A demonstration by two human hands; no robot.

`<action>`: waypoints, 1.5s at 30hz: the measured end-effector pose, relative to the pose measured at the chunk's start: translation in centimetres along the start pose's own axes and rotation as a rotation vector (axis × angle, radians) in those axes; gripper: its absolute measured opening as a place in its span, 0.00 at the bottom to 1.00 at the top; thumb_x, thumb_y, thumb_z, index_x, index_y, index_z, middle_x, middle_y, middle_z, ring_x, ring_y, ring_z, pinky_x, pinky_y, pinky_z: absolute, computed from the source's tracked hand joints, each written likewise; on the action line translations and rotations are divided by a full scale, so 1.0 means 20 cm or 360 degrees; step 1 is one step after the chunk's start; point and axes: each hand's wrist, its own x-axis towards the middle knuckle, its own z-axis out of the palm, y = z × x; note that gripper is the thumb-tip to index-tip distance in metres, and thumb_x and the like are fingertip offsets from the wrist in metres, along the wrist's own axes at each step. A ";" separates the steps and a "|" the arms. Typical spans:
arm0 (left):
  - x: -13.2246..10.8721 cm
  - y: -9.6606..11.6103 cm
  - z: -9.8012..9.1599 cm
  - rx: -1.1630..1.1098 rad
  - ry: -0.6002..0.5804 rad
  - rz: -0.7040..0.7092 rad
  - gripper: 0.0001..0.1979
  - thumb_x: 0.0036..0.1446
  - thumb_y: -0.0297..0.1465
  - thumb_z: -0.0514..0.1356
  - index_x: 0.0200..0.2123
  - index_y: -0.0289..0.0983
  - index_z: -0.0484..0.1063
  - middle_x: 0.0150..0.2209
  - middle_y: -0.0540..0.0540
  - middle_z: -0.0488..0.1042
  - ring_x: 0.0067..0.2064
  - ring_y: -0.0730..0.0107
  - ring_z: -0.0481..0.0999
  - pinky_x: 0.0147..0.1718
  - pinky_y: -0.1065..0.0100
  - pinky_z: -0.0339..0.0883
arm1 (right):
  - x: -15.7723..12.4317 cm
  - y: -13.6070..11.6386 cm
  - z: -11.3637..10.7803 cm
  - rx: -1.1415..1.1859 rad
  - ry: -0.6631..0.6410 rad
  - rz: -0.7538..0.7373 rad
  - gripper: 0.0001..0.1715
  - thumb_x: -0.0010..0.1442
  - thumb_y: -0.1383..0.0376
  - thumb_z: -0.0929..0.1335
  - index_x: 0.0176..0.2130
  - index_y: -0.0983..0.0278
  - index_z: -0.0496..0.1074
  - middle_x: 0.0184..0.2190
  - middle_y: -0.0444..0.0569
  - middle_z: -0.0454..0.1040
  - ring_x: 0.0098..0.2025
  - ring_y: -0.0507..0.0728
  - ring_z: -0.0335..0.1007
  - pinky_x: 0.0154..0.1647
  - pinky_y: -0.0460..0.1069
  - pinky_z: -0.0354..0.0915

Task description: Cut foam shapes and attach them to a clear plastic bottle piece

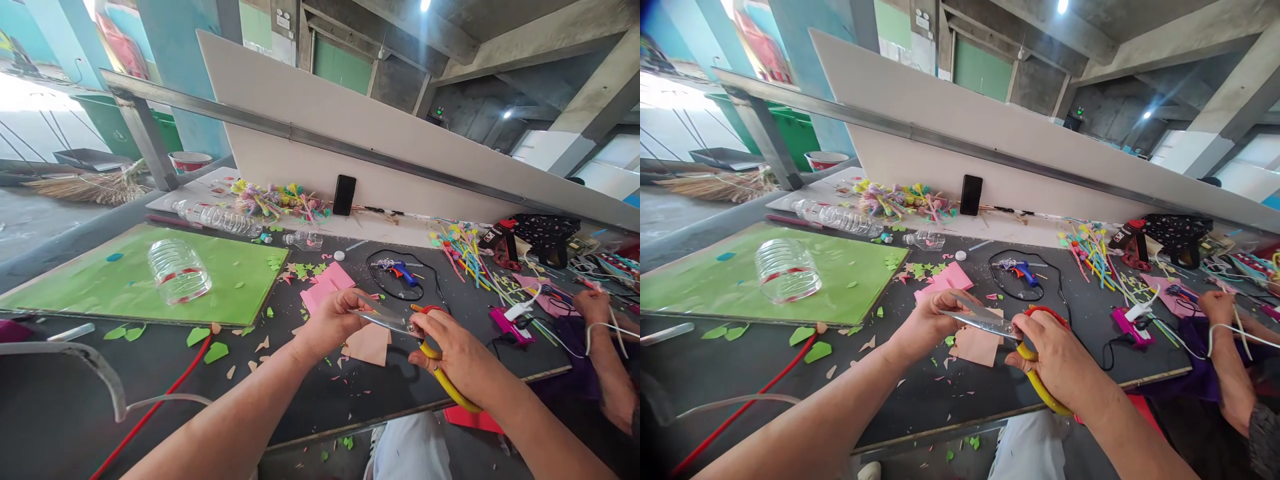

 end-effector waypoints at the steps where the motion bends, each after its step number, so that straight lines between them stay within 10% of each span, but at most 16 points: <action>1: 0.00 0.00 0.00 0.0002 0.0017 -0.0022 0.10 0.44 0.33 0.71 0.27 0.34 0.76 0.32 0.44 0.78 0.36 0.64 0.75 0.39 0.65 0.67 | 0.00 0.00 0.00 -0.0003 0.0013 -0.0011 0.17 0.60 0.62 0.70 0.48 0.55 0.63 0.39 0.46 0.68 0.40 0.59 0.69 0.43 0.55 0.68; 45: 0.00 -0.03 0.03 -0.0314 0.0113 -0.0134 0.12 0.42 0.35 0.72 0.24 0.34 0.76 0.23 0.51 0.72 0.26 0.76 0.67 0.28 0.72 0.61 | 0.07 0.02 0.09 -0.0320 0.0312 -0.0118 0.16 0.58 0.63 0.70 0.46 0.58 0.65 0.37 0.48 0.69 0.37 0.60 0.69 0.38 0.53 0.66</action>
